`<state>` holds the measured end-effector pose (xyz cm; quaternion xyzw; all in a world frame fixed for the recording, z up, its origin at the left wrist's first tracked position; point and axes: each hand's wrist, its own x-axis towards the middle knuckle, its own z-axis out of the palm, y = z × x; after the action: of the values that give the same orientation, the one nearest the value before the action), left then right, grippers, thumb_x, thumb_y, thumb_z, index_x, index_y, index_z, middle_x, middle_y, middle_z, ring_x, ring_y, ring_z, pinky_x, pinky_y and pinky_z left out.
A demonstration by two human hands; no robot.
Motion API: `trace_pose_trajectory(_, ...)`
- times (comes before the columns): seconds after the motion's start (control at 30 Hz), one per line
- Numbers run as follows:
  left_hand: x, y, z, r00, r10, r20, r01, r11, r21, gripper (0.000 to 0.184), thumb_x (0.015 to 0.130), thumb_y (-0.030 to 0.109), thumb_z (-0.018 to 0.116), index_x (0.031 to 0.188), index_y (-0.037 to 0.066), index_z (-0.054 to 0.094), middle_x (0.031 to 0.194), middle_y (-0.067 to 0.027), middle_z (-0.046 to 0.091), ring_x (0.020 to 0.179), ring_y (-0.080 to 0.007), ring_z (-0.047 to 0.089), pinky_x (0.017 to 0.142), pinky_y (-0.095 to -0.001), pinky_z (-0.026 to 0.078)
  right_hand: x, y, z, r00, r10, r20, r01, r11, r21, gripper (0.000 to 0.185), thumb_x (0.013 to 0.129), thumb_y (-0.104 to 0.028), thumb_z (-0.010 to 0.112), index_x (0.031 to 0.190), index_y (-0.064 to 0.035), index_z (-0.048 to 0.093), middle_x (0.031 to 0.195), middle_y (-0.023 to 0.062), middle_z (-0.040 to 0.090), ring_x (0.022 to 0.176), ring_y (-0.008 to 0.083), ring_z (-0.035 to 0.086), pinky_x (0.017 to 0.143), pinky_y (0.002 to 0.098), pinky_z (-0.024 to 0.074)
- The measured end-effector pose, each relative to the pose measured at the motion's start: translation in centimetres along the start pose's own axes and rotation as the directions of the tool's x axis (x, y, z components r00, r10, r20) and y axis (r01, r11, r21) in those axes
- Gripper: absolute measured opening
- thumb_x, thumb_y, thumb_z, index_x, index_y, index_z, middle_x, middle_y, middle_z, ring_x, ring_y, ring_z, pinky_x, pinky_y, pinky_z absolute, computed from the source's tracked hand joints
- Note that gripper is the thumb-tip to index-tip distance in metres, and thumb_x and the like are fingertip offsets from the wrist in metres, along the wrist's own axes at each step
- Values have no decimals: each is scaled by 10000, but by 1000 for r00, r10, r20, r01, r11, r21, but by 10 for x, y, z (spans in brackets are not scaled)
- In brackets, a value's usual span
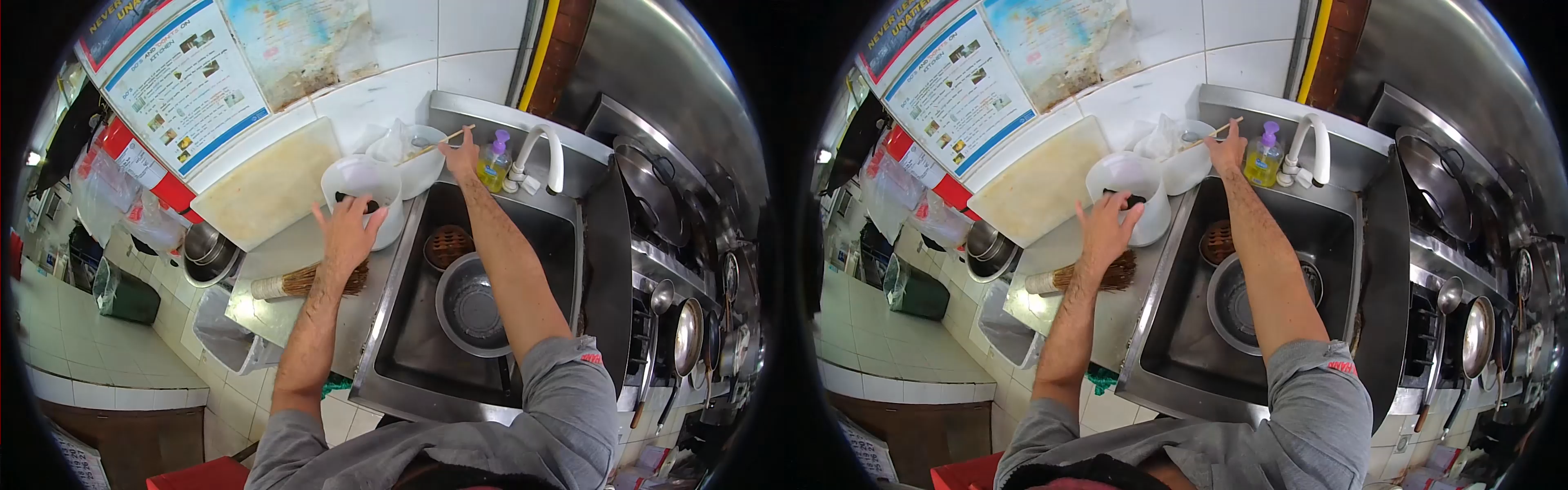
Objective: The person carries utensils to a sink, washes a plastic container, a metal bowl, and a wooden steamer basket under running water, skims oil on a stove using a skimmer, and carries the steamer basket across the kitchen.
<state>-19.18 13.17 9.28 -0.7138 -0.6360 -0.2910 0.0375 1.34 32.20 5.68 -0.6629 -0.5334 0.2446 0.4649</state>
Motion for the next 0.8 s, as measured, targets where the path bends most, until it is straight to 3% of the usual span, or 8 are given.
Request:
trace_pose_trajectory(0.13, 67, 3, 6, 979, 164, -120, -177, 979, -104, 293, 760, 234, 582, 1006, 78, 543, 1008, -76, 515, 959, -253, 486, 905, -491, 299, 31, 22, 16, 989, -134, 61, 108, 940, 324, 592, 671, -176, 680, 1198, -66, 434, 1152, 186, 452, 976, 301, 514, 790, 345, 445)
trace_pose_trajectory(0.2, 106, 7, 20, 974, 203, -100, -220, 957, -192, 304, 741, 187, 595, 1017, 74, 536, 1054, -86, 500, 980, -267, 477, 878, -450, 360, 32, 18, 11, 975, 2, 220, -94, 907, 410, 417, 671, -130, 661, 1061, -41, 545, 1056, 124, 535, 867, 256, 571, 738, 311, 465)
trace_pose_trajectory(0.3, 147, 9, 56, 970, 244, -14, -244, 965, -97, 350, 708, 108, 595, 1048, 82, 519, 1118, -95, 463, 1008, -291, 463, 813, -395, 430, 47, 20, 17, 982, -188, -20, 185, 932, 311, 315, 661, -93, 651, 961, -26, 583, 976, 111, 576, 827, 230, 587, 736, 308, 460)
trace_pose_trajectory(0.37, 168, 4, 79, 960, 272, 70, -281, 939, 200, 396, 712, 84, 580, 1098, 110, 496, 1167, -98, 421, 1017, -297, 471, 823, -387, 430, 31, -4, 1, 965, -253, -75, 264, 924, 276, 195, 681, -71, 623, 867, -19, 596, 895, 125, 585, 822, 237, 583, 713, 328, 460)
trace_pose_trajectory(0.47, 199, -11, 102, 931, 91, 353, -151, 978, 147, 311, 729, 107, 559, 1040, 100, 544, 1101, -136, 488, 948, -310, 518, 820, -394, 431, 17, -26, -17, 866, -486, -119, 495, 867, 59, 112, 738, -32, 556, 842, -5, 587, 838, 152, 555, 784, 317, 553, 693, 373, 451)
trace_pose_trajectory(0.6, 225, -27, 110, 940, 15, 341, -58, 992, 115, 209, 761, 181, 533, 929, 73, 595, 967, -177, 561, 862, -325, 552, 776, -407, 439, 17, -30, -27, 826, -529, -194, 532, 846, -43, 113, 737, -24, 552, 842, -3, 589, 843, 152, 556, 779, 323, 555, 685, 376, 452)
trace_pose_trajectory(0.67, 237, -40, 106, 996, -10, -90, 12, 1000, 23, 235, 781, 253, 516, 818, 43, 613, 810, -191, 594, 792, -342, 563, 723, -414, 441, 14, -30, -30, 841, -452, -296, 479, 878, 20, 109, 740, -24, 548, 839, -2, 589, 845, 157, 556, 769, 325, 560, 679, 382, 453)
trace_pose_trajectory(0.8, 256, -11, 25, 973, 34, -229, -51, 996, -70, 269, 792, 273, 516, 789, 21, 609, 786, -183, 598, 778, -341, 564, 702, -414, 435, 17, -20, -18, 858, -418, -298, 450, 892, 43, 118, 742, -38, 547, 845, -3, 593, 840, 154, 561, 742, 321, 567, 674, 379, 458)
